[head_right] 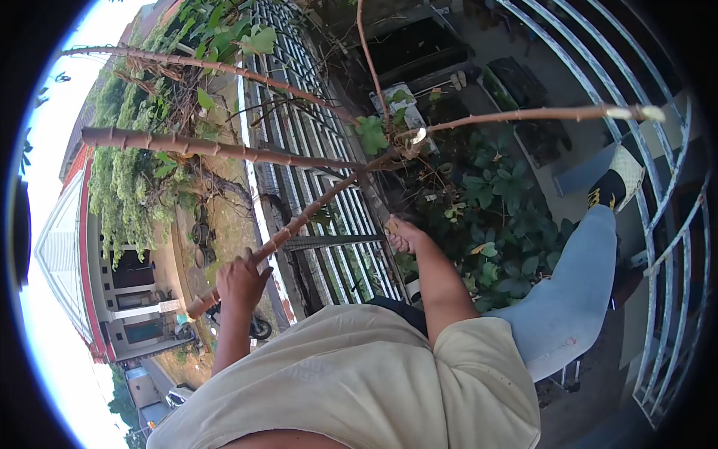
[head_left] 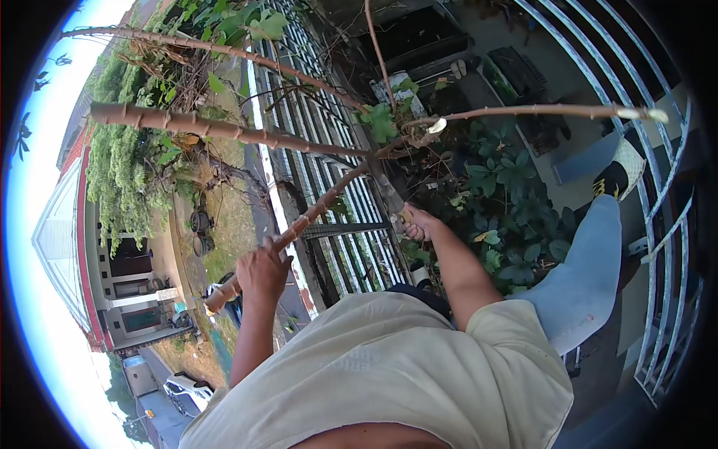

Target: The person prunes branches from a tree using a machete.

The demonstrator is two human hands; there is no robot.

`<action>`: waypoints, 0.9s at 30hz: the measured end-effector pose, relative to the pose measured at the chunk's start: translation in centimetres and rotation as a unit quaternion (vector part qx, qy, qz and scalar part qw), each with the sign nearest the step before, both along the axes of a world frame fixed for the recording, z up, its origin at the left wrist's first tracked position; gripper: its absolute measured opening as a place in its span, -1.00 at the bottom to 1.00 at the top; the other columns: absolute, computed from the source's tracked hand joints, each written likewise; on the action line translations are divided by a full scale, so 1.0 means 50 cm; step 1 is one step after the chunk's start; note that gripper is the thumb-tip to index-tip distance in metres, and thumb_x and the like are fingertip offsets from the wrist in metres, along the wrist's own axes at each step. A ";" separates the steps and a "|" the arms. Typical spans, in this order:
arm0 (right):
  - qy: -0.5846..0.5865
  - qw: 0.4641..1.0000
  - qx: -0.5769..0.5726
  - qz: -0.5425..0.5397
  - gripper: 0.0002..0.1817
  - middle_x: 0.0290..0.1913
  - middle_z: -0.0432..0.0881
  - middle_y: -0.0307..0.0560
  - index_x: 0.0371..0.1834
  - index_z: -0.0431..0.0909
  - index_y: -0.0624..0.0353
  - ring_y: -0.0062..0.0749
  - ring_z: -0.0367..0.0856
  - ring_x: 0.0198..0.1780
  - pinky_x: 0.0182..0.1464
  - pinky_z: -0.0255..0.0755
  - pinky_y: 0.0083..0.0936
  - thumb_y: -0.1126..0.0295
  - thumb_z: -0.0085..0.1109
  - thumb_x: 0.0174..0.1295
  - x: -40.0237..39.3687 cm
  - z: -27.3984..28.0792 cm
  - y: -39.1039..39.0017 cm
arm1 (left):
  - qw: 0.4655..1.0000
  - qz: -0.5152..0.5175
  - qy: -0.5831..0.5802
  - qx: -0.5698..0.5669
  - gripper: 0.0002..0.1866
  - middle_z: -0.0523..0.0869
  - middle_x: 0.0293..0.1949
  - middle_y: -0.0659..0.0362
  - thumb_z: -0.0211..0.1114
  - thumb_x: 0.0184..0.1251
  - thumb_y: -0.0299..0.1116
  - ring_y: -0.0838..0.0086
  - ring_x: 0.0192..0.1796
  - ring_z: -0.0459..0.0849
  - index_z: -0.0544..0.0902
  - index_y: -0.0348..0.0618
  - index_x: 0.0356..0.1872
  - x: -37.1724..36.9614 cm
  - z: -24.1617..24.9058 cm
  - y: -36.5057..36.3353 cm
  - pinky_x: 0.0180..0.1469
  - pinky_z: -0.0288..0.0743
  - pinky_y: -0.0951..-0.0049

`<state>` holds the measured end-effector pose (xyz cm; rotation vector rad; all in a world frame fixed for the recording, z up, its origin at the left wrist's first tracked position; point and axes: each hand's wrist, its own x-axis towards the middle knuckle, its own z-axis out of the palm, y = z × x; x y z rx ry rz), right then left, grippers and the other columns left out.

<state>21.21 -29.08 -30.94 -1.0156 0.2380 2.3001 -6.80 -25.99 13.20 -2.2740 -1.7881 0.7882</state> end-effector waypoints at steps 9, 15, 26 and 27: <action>-0.416 0.908 -0.039 -0.018 -0.26 -0.66 0.37 -0.22 -0.35 0.44 0.07 -0.42 0.32 -0.73 -0.71 0.16 -0.38 -0.48 -0.03 0.47 -0.177 -0.275 -0.115 | 0.997 -0.025 0.008 0.072 -0.44 0.82 -0.25 -0.04 0.37 0.43 0.17 0.01 -0.17 0.83 0.63 -0.17 0.07 0.040 -0.028 -0.043 -0.11 0.63 0.02; -0.433 0.813 0.277 -0.274 -0.41 -0.55 0.38 -0.36 -0.37 0.51 0.06 -0.63 0.40 -0.53 -0.51 0.23 -0.58 -0.22 0.00 0.62 -0.061 0.098 0.195 | 0.997 -0.011 0.027 0.077 -0.47 0.81 -0.23 -0.02 0.36 0.45 0.15 0.05 -0.20 0.84 0.68 -0.16 0.07 0.038 -0.013 -0.001 -0.15 0.62 0.04; -0.538 0.815 0.204 -0.072 -0.23 -0.31 0.72 0.13 0.03 0.62 0.32 -0.02 0.73 -0.30 -0.22 0.55 -0.01 -0.27 -0.26 0.65 -0.192 -0.062 0.104 | 0.991 -0.044 0.032 0.119 -0.68 0.78 -0.38 0.05 0.44 0.43 -0.01 0.07 -0.31 0.80 0.64 -0.04 -0.21 0.055 0.001 0.083 -0.22 0.60 0.06; -0.745 0.594 0.266 -0.145 -0.24 -0.10 0.75 0.36 0.37 0.57 0.32 0.12 0.77 -0.04 -0.02 0.55 0.10 -0.21 -0.24 0.66 -0.325 -0.231 0.029 | 0.990 -0.053 0.072 0.112 -0.67 0.77 -0.38 0.05 0.43 0.44 -0.02 0.04 -0.32 0.79 0.61 -0.06 -0.24 0.047 -0.007 0.077 -0.24 0.57 0.06</action>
